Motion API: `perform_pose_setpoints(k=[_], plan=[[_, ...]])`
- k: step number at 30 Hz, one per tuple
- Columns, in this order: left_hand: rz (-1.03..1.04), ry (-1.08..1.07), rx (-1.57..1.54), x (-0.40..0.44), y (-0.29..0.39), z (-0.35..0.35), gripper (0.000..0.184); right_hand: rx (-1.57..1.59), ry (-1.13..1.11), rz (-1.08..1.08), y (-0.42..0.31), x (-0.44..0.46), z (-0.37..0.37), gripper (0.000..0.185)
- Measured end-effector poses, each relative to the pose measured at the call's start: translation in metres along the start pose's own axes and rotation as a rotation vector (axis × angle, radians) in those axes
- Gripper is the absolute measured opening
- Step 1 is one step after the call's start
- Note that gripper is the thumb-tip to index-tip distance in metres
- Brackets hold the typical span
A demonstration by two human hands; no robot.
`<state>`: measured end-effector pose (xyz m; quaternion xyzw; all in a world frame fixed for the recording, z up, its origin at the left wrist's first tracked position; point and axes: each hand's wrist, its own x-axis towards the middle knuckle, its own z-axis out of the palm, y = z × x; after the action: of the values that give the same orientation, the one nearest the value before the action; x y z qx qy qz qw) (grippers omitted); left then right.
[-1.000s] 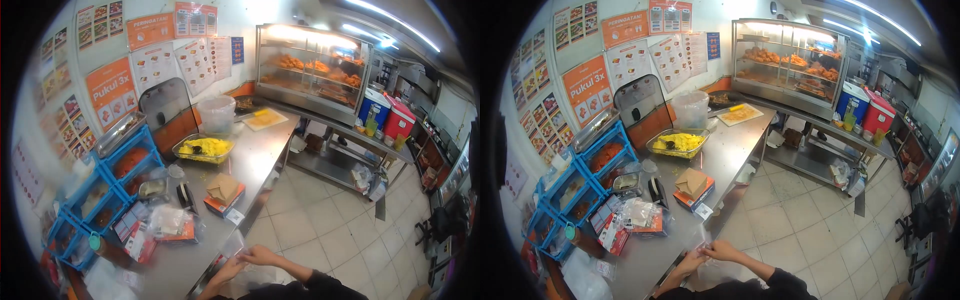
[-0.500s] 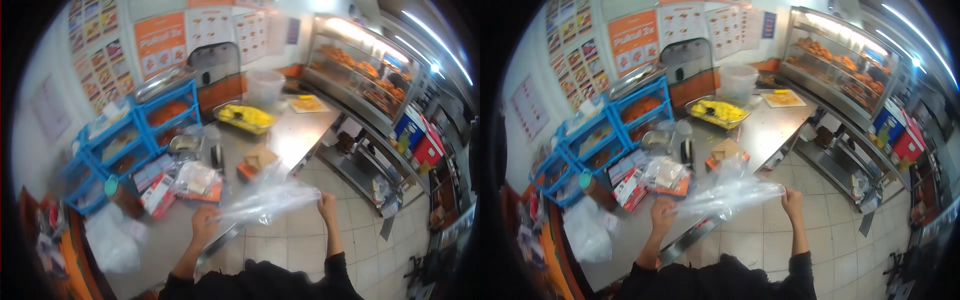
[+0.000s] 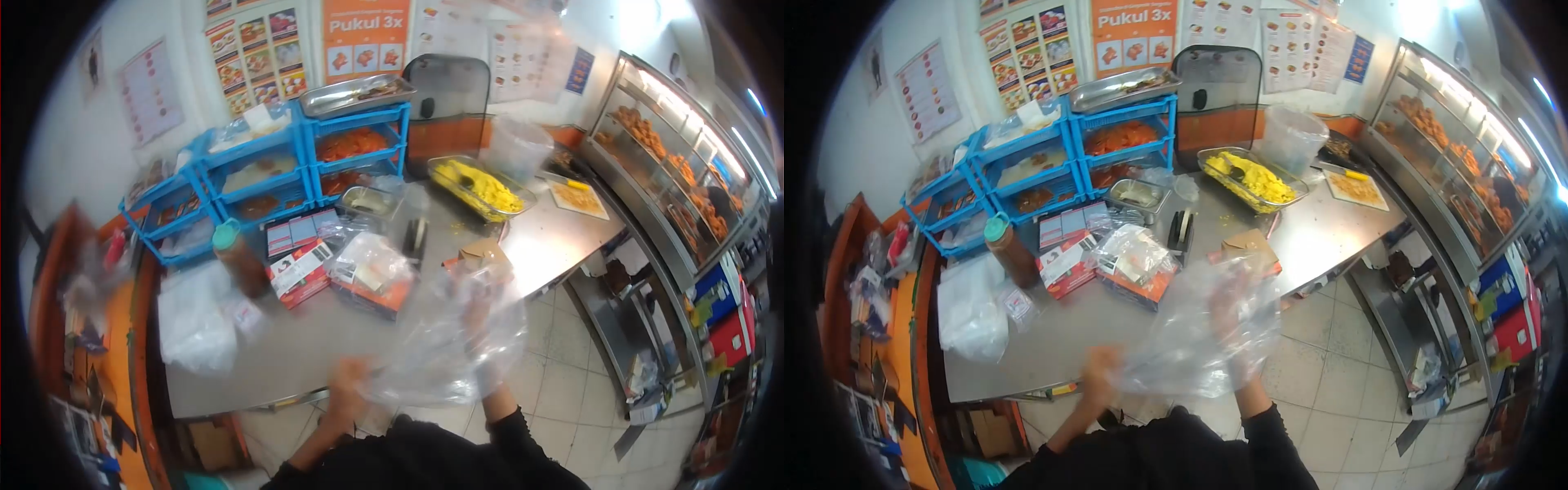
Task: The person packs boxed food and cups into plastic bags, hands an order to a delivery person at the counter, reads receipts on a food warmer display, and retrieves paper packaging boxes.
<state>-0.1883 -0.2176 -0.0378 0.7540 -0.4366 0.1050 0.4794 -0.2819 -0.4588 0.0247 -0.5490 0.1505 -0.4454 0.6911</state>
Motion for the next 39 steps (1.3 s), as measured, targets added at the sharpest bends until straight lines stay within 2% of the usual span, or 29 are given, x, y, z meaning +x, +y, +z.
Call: perform_pose_setpoints(k=[2,3,5,6,7,8,9,10,11,12,13,14,15,16,18,19,20,21,22,26,28,30,32,33,34,36,37,38,39], plan=[[-0.397,0.390,0.057,0.017,-0.021,-0.048,0.026,-0.030,-0.032,-0.007,0.008,0.002,0.007,0.042],[-0.406,0.401,0.068,0.023,-0.010,-0.054,0.026,-0.113,-0.055,-0.029,0.013,0.005,0.012,0.043],[0.214,0.231,0.688,0.029,0.013,-0.056,0.028,-1.023,-0.097,-0.375,0.031,0.004,0.034,0.047],[0.204,0.228,0.689,0.026,0.019,-0.045,0.028,-1.221,-0.519,0.276,0.013,0.000,0.063,0.034],[0.010,-0.051,0.396,0.021,0.024,-0.032,0.028,-0.954,-0.467,-0.522,0.084,-0.018,0.055,0.032],[-0.167,-0.329,0.091,0.020,0.027,-0.021,0.028,-0.800,-0.679,-0.381,0.126,-0.048,0.039,0.037],[-0.095,-0.148,0.093,0.020,0.020,-0.023,0.028,-1.033,-0.893,-0.789,0.099,-0.062,0.052,0.031],[-0.014,0.031,0.083,0.022,0.005,-0.032,0.029,-0.735,-1.357,-0.476,0.070,-0.058,0.053,0.030],[-0.306,0.238,-0.018,0.015,-0.006,-0.043,0.031,-0.378,-1.740,-0.123,0.045,-0.048,0.050,0.030],[-0.765,0.721,-0.480,0.026,0.007,-0.047,0.031,-0.388,-1.610,0.051,0.014,-0.024,0.039,0.030],[-0.658,0.736,-0.185,-0.008,-0.045,-0.066,0.031,-0.386,-1.474,0.222,-0.012,0.003,0.023,0.030],[-0.623,0.863,-0.482,-0.031,-0.085,-0.087,0.031,-0.563,-1.033,0.350,0.004,0.029,-0.003,0.035],[-0.685,0.850,-0.447,-0.048,-0.101,-0.098,0.027,-1.118,-0.634,0.072,0.000,0.060,-0.013,0.040],[-0.746,0.838,-0.404,-0.066,-0.116,-0.108,0.023,-1.324,-0.302,-0.340,0.050,0.092,-0.049,0.060],[-0.668,0.857,-0.518,-0.125,-0.195,-0.110,0.017,-1.821,-0.039,-0.224,0.059,0.107,-0.072,0.073],[-0.592,0.902,-0.622,-0.108,-0.188,-0.101,0.012,-1.825,-0.017,-0.226,0.069,0.114,-0.081,0.073],[-0.696,0.553,-0.224,-0.108,-0.166,-0.106,0.022,-1.710,-0.074,-0.109,0.079,0.121,-0.088,0.075],[-0.706,0.138,0.436,-0.075,-0.102,-0.108,0.035,-1.592,-0.133,0.006,0.085,0.122,-0.093,0.077],[-0.565,-0.114,0.850,-0.043,-0.038,-0.109,0.050,-1.601,-0.126,0.009,0.085,0.118,-0.093,0.077],[-0.436,0.047,0.606,-0.033,-0.045,-0.110,0.040,-1.595,-0.256,-0.178,0.051,0.059,-0.051,0.074],[-0.253,-0.168,0.711,-0.016,-0.039,-0.111,0.035,-1.500,-0.321,-0.097,0.059,0.017,-0.036,0.075],[-0.222,-0.223,0.658,-0.011,-0.034,-0.112,0.033,-1.483,-0.461,0.081,0.072,-0.012,-0.024,0.075],[-0.185,-0.277,0.603,-0.006,-0.035,-0.107,0.031,-1.432,-0.444,0.008,0.100,-0.024,-0.018,0.074],[-0.137,-0.247,0.677,-0.006,-0.038,-0.102,0.015,-1.376,-0.429,-0.061,0.110,-0.026,-0.017,0.072],[-0.101,-0.217,0.758,-0.009,-0.041,-0.099,0.011,-1.365,-0.452,-0.055,0.118,-0.023,-0.022,0.072],[-0.154,-0.246,0.761,-0.008,-0.044,-0.105,0.016,-1.382,-0.413,-0.314,0.127,-0.005,-0.028,0.068],[-0.177,-0.266,0.744,-0.010,-0.049,-0.110,0.025,-1.264,-0.520,-0.323,0.126,0.018,-0.047,0.067],[-0.219,-0.261,0.771,-0.017,-0.061,-0.113,0.025,-1.323,-0.598,-0.203,0.089,0.044,-0.053,0.068],[-0.438,-0.170,0.409,-0.027,-0.076,-0.115,0.024,-1.416,-0.733,-0.003,0.055,0.071,-0.057,0.078]])
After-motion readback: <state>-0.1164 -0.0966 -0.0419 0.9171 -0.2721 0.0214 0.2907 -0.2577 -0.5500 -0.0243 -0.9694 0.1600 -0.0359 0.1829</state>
